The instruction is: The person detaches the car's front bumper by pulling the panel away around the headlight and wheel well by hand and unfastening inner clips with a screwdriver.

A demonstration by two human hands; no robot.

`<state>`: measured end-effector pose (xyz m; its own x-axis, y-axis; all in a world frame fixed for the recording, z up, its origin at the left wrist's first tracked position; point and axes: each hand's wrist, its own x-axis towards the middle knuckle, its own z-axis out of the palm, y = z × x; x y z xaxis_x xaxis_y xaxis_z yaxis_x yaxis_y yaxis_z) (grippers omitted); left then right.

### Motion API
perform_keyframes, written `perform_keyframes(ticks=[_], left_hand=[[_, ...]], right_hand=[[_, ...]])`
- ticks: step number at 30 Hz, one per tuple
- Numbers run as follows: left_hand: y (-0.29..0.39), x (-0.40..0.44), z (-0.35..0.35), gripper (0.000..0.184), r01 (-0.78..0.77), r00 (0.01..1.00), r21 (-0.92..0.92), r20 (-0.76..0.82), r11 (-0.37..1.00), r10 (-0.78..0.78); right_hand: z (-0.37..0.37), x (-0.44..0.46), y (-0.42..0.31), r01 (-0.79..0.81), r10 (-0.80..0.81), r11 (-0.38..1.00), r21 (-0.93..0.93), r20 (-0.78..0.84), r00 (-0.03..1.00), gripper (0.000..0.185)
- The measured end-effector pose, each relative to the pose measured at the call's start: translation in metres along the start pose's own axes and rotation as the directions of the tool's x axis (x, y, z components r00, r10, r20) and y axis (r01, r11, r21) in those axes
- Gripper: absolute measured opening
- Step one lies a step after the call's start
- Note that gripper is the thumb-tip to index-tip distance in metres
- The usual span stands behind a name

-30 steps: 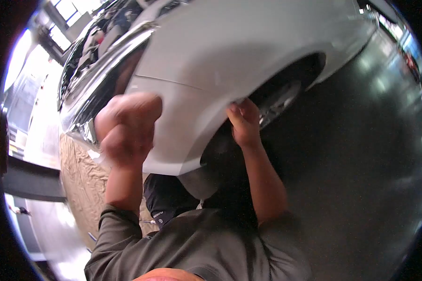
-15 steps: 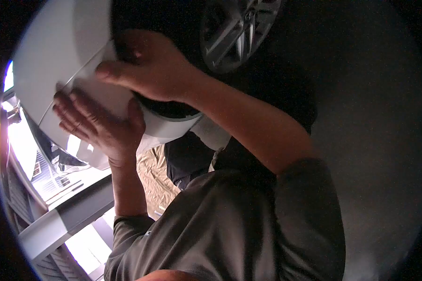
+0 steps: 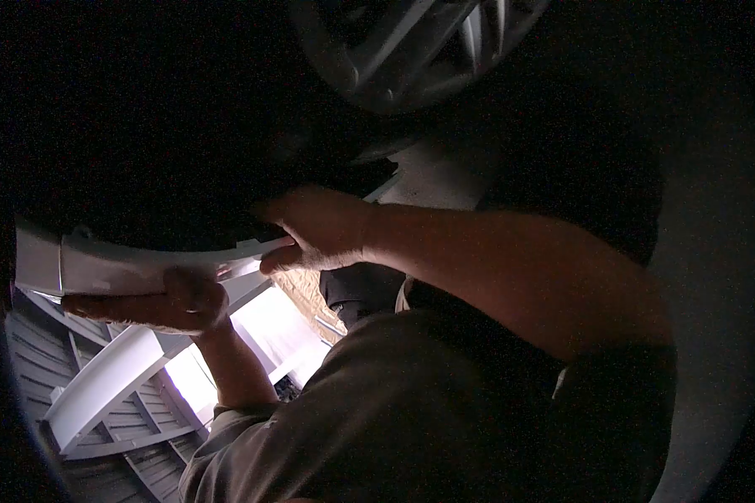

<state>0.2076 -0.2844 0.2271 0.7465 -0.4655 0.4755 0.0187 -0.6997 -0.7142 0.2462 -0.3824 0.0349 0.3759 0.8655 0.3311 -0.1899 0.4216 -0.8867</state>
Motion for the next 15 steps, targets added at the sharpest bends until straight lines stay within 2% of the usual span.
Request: perform_keyframes(ticks=[3,6,9,12,15], left_hand=[[-0.004,0.001,0.005,0.081,-0.012,1.0,-0.006,0.011,1.0,0.012],[-0.006,0.003,0.003,0.081,-0.015,1.0,-0.003,0.017,1.0,0.015],[-0.005,0.008,0.002,0.081,-0.008,1.0,-0.008,0.021,1.0,0.008],[-0.005,0.008,0.001,0.082,-0.004,1.0,-0.003,0.03,1.0,0.004],[-0.004,0.009,0.0,0.082,-0.001,0.999,0.001,0.04,1.0,0.001]], right_hand=[[0.002,-0.006,-0.014,0.099,-0.083,0.991,0.085,-0.178,0.981,0.056],[-0.004,0.0,-0.019,0.194,-0.169,0.969,0.152,-0.165,0.972,0.044],[-0.01,-0.005,-0.032,0.189,-0.174,0.981,0.052,-0.208,0.962,0.037],[-0.011,-0.013,-0.042,0.058,-0.069,0.997,-0.056,-0.223,0.972,0.04],[-0.01,-0.014,-0.042,0.099,-0.117,0.992,-0.082,-0.255,0.96,0.033]])
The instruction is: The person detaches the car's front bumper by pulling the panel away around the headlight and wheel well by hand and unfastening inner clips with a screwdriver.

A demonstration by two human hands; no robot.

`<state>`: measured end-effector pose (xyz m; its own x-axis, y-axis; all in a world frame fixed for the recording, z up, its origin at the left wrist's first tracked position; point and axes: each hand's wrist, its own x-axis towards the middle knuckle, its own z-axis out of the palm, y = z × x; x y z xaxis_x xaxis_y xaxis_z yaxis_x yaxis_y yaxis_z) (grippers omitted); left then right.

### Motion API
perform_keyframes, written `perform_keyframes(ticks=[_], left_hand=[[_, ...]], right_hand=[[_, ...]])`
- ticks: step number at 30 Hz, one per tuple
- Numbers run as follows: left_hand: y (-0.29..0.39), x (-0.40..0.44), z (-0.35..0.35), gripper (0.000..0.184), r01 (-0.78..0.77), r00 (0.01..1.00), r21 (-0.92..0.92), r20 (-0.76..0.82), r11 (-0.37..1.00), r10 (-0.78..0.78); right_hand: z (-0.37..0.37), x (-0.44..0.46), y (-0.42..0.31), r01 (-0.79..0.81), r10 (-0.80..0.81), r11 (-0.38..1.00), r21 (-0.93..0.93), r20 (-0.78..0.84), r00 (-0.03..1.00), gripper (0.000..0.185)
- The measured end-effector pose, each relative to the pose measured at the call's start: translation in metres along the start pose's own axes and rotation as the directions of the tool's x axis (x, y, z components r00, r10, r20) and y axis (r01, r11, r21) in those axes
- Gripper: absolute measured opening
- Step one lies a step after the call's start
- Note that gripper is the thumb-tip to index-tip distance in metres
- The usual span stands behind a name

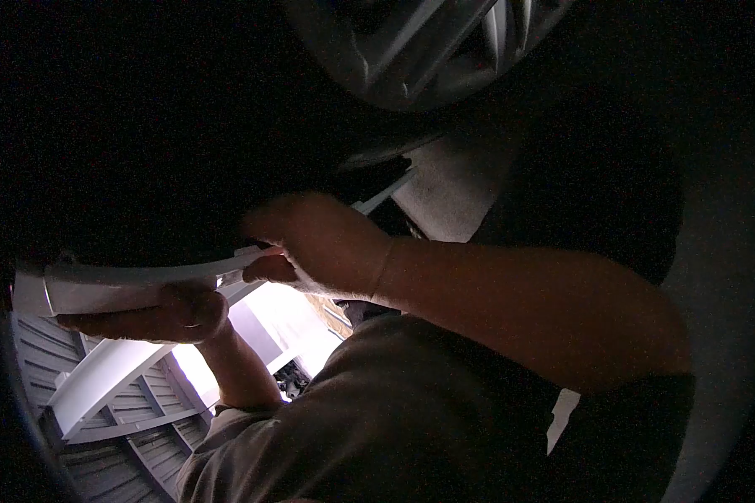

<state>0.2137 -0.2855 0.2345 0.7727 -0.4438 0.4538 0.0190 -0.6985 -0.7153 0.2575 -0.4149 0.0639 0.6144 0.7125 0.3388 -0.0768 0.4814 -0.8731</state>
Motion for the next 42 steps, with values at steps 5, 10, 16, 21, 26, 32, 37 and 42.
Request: perform_keyframes(ticks=[5,10,16,21,26,32,37,42], left_hand=[[-0.003,0.002,-0.002,0.082,-0.002,1.0,0.002,0.005,1.0,0.002],[-0.004,0.001,-0.003,0.083,-0.003,1.0,0.006,0.011,1.0,0.003],[-0.005,0.003,-0.004,0.083,-0.002,1.0,0.017,0.018,1.0,0.002],[-0.006,0.001,-0.005,0.083,-0.004,1.0,0.025,0.017,1.0,0.003],[-0.007,0.002,-0.004,0.084,-0.002,1.0,0.02,0.015,1.0,0.002],[-0.009,0.003,-0.002,0.084,-0.007,1.0,0.021,0.009,1.0,0.007],[-0.009,0.004,-0.002,0.085,-0.012,1.0,0.015,0.004,1.0,0.012],[-0.009,0.004,-0.001,0.085,-0.013,1.0,0.013,-0.001,1.0,0.013]], right_hand=[[-0.003,0.003,-0.003,0.049,-0.049,0.998,-0.042,0.023,0.999,0.03],[-0.012,0.009,-0.011,0.026,-0.021,0.999,-0.04,0.12,0.993,0.025],[-0.022,0.019,-0.024,0.034,0.003,0.985,-0.17,0.208,0.978,0.027],[-0.012,0.019,-0.015,0.108,-0.075,0.983,-0.151,0.205,0.976,0.032],[-0.012,0.024,-0.009,0.133,-0.121,0.99,-0.049,0.208,0.971,0.031],[-0.019,0.027,-0.014,0.113,-0.097,0.992,-0.051,0.255,0.962,0.025],[-0.013,0.023,-0.012,0.197,-0.167,0.968,-0.156,0.186,0.968,0.019],[-0.005,0.018,-0.011,0.194,-0.183,0.969,-0.151,0.082,0.98,0.02]])
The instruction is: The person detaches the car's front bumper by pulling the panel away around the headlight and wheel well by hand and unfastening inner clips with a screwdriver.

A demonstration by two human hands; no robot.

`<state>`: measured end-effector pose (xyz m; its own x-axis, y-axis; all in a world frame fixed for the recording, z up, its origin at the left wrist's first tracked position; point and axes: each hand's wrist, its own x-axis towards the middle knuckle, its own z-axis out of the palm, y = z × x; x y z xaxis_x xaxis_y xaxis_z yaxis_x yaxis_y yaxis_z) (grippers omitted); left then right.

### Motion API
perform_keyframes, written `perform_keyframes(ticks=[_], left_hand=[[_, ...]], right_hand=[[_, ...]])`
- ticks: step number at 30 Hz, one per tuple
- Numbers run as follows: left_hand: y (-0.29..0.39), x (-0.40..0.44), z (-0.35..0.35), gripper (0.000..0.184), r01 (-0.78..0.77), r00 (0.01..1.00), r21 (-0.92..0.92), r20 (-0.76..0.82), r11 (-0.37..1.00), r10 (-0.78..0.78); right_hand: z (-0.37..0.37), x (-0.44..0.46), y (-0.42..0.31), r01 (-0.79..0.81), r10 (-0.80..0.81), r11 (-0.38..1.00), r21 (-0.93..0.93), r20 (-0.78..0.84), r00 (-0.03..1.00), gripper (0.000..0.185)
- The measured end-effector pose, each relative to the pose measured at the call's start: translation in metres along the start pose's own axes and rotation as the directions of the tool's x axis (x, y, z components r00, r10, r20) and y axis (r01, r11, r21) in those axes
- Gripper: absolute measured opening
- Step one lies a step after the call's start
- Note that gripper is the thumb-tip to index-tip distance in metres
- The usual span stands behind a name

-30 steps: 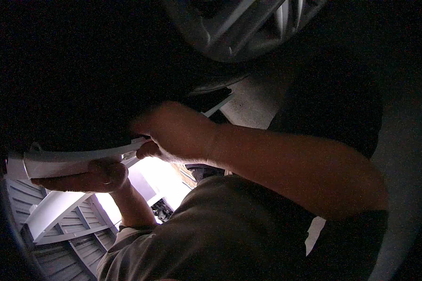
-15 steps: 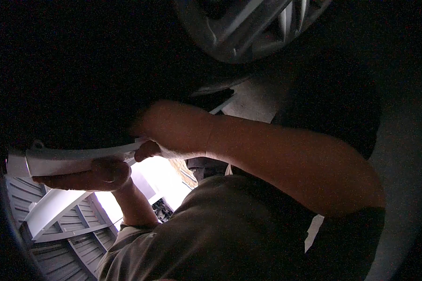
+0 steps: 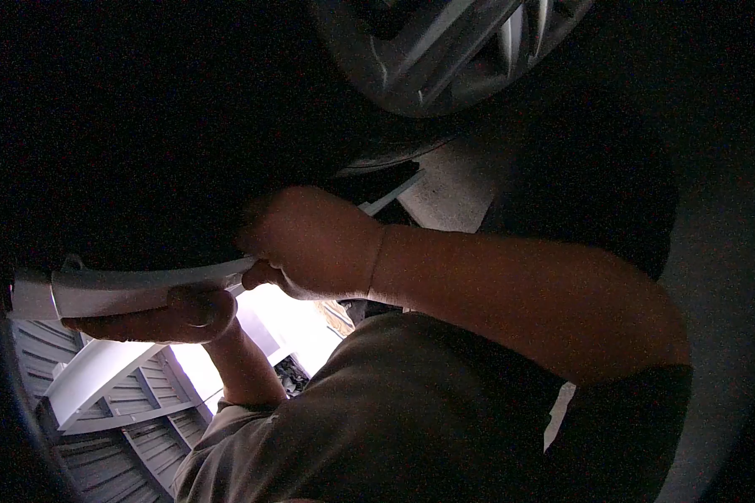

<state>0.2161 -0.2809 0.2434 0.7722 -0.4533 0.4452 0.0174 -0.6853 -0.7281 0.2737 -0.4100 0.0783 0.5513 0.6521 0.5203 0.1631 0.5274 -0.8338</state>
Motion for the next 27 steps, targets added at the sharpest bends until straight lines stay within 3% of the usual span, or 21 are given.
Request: perform_keyframes(ticks=[7,10,13,19,25,27], left_hand=[[0.0,0.0,-0.001,0.086,-0.005,1.0,-0.004,0.001,1.0,0.005],[0.0,0.0,0.0,0.086,-0.008,1.0,-0.005,-0.007,1.0,0.008],[-0.001,-0.002,0.0,0.086,-0.01,1.0,-0.008,-0.013,1.0,0.01],[-0.001,-0.003,0.002,0.087,-0.016,0.999,-0.014,-0.029,1.0,0.015],[-0.003,-0.004,0.004,0.088,-0.029,0.999,-0.017,-0.046,0.999,0.028],[-0.004,-0.006,0.005,0.088,-0.035,0.998,-0.023,-0.051,0.999,0.034]], right_hand=[[0.002,-0.004,-0.01,-0.052,0.052,0.993,-0.102,-0.002,0.999,0.02],[0.0,-0.002,-0.009,-0.03,0.028,0.998,-0.062,-0.031,0.999,0.022],[-0.006,0.003,-0.001,-0.079,0.074,0.996,0.044,0.107,0.992,0.027],[-0.018,0.012,-0.004,-0.078,0.102,0.992,-0.098,0.269,0.958,0.033],[-0.007,0.011,0.007,0.078,-0.041,0.98,-0.182,0.2,0.979,0.04],[-0.015,0.012,0.002,0.01,0.033,0.987,-0.158,0.266,0.963,0.041]])
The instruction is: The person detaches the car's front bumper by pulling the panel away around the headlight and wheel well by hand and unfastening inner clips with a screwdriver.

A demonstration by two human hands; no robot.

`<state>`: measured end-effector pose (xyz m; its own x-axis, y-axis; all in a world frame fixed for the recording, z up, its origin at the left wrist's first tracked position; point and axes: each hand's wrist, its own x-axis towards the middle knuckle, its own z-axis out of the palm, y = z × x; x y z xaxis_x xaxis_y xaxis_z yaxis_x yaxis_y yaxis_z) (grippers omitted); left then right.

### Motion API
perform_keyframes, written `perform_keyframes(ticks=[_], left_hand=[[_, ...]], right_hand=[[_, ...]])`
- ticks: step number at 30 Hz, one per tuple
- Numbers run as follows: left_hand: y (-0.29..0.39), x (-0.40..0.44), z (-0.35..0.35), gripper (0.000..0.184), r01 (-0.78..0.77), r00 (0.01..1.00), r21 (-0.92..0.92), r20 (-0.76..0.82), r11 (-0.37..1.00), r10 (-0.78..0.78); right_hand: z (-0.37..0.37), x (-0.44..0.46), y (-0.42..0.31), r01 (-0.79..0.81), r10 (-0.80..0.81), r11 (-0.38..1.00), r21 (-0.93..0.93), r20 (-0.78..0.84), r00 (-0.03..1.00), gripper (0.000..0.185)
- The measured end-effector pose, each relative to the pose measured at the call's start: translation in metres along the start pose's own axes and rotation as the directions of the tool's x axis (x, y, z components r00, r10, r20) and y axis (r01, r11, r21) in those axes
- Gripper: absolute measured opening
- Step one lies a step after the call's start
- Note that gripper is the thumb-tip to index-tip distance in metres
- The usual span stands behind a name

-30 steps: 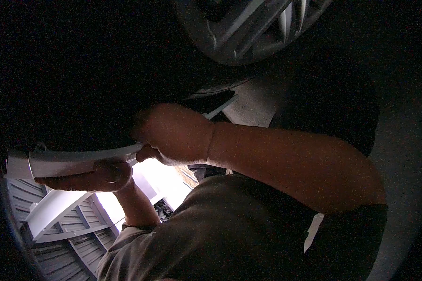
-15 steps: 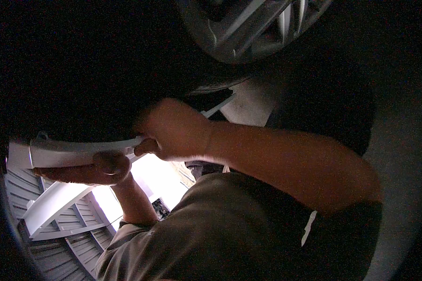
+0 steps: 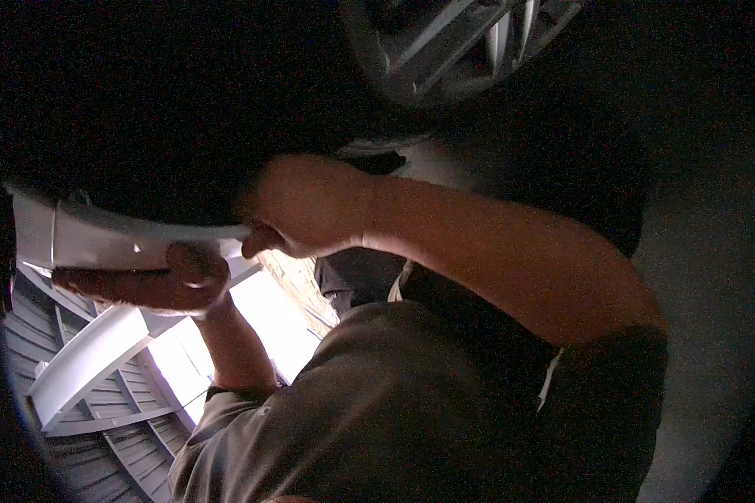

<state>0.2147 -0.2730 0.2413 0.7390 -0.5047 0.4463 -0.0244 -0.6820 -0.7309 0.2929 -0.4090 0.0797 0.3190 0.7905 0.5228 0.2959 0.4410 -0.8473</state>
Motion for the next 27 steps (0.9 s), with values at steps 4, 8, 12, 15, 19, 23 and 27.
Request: perform_keyframes(ticks=[4,8,12,15,19,23,27], left_hand=[[-0.004,-0.004,-0.003,0.088,-0.036,0.999,0.005,-0.024,0.999,0.036],[-0.007,-0.01,0.0,0.088,-0.077,0.996,0.003,-0.052,0.997,0.077],[-0.01,-0.008,0.002,0.089,-0.093,0.994,-0.027,-0.056,0.995,0.091],[-0.01,-0.006,0.003,0.091,-0.081,0.994,-0.07,-0.076,0.994,0.076],[-0.005,-0.002,0.009,0.094,-0.019,0.998,-0.123,-0.069,0.992,0.011],[-0.002,0.002,0.02,0.095,0.03,0.996,-0.166,-0.08,0.986,-0.044],[-0.009,0.017,0.034,0.097,-0.053,0.983,-0.155,-0.18,0.986,0.025]], right_hand=[[-0.005,0.002,0.003,0.002,0.002,0.984,0.178,-0.023,1.0,0.041],[0.022,-0.028,0.038,-0.227,0.23,0.973,-0.036,0.133,0.964,0.052],[0.042,-0.062,0.076,-0.538,0.695,0.704,-0.464,0.293,0.656,0.06],[0.041,-0.06,0.088,-0.705,0.799,0.6,-0.378,0.232,0.555,0.049],[0.047,-0.056,0.116,-0.7,0.797,0.587,-0.407,0.138,0.588,0.037],[0.066,-0.053,0.116,-0.794,0.802,0.57,-0.209,-0.066,0.593,0.03],[0.075,-0.052,0.097,-0.834,0.797,0.548,0.062,-0.343,0.498,0.033]])
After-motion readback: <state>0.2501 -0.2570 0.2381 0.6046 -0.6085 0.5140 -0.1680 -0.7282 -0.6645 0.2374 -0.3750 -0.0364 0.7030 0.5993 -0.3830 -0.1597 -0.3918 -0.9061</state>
